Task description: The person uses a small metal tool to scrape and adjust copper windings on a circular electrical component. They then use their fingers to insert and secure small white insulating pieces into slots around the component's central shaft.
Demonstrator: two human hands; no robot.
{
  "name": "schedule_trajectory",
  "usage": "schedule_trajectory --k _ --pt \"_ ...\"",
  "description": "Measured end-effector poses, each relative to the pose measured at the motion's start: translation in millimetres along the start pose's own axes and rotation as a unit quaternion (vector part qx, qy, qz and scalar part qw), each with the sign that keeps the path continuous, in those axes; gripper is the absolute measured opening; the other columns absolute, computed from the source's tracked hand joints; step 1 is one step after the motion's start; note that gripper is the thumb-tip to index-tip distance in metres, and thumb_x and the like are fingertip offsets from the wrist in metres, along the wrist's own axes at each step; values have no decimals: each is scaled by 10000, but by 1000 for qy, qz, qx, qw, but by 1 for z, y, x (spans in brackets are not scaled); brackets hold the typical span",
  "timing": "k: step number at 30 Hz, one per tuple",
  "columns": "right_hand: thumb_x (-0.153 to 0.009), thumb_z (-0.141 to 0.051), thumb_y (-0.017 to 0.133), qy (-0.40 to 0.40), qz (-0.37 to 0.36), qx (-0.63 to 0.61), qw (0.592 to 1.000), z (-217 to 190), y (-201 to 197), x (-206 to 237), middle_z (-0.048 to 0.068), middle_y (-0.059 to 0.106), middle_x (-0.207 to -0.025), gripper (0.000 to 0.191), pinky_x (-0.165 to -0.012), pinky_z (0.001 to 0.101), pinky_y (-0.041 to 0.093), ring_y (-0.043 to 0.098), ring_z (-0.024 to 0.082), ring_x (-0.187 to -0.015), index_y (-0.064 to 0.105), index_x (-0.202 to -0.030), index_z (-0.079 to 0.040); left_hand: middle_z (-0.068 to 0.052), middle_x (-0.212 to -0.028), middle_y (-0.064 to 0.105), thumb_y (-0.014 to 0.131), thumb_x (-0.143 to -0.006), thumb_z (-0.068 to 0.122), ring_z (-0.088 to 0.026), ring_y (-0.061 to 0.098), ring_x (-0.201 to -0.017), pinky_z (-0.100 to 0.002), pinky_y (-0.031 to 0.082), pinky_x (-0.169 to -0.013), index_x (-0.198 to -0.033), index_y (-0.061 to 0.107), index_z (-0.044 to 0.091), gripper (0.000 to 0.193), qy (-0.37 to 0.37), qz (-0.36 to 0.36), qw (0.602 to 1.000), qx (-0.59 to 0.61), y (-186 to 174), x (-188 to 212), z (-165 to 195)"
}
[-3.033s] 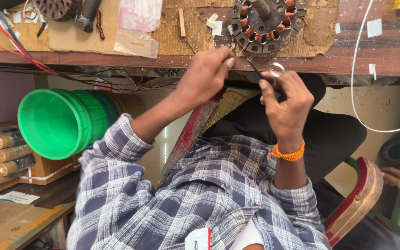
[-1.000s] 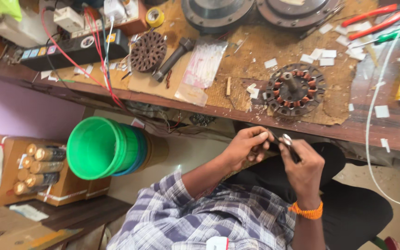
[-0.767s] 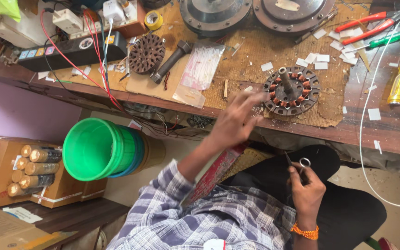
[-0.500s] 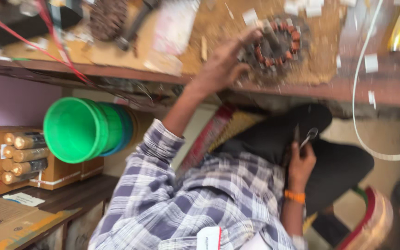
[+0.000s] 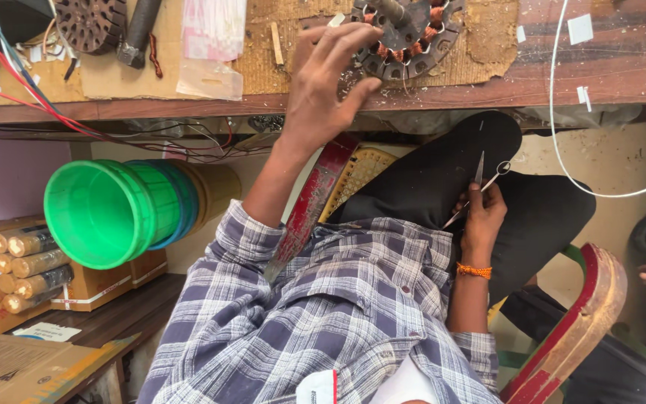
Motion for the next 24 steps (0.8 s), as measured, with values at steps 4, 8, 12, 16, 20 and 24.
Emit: schedule_trajectory --k 4,8,12,16,20,24 --pt "-1021 -77 649 -51 -13 159 986 -5 1 13 35 663 -815 134 -602 256 515 640 110 -671 625 -1107 24 -25 -1119 720 874 -836 170 -227 542 -1073 -352 460 -962 -1129 733 142 326 5 70 997 -40 2 -4 6" --pt "-986 -27 694 -55 -97 167 980 -30 22 37 48 724 -874 149 -703 232 538 704 111 -777 683 -1117 43 13 -999 706 833 -901 105 -182 575 -976 -330 501 -863 -1021 769 106 137 -31 108 993 -21 0 5 -1" --pt "-1015 8 685 -187 -150 104 965 -98 60 65 57 684 -998 120 -717 224 518 720 133 -866 714 -1129 33 -28 -905 678 768 -955 104 -142 659 -817 -313 513 -717 -1004 754 71 60 -146 95 982 76 6 11 -23" --pt "-977 13 738 -274 -117 152 942 -140 118 57 72 707 -940 271 -783 227 563 724 133 -889 655 -1235 25 -49 -866 700 734 -967 99 -158 660 -748 -304 488 -672 -987 749 50 55 -166 92 978 91 4 17 -20" --pt "-988 11 719 -281 -105 206 931 -147 155 47 89 747 -903 269 -722 254 579 751 131 -838 647 -1248 5 -56 -868 728 729 -956 102 -137 669 -734 -287 491 -645 -989 757 40 75 -206 89 965 133 1 20 -25" --pt "-1001 12 685 -308 -135 196 921 -151 170 44 78 746 -925 325 -714 276 592 780 137 -849 630 -1321 -15 -51 -885 732 732 -971 106 -118 673 -718 -269 498 -627 -990 750 37 73 -196 98 966 140 -2 16 -28"
Point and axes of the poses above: each hand's wrist, its own x-axis away from the middle knuckle, its own y-axis out of the palm, z = x × y, the point moved 8 cm from there along -x, towards the middle knuckle
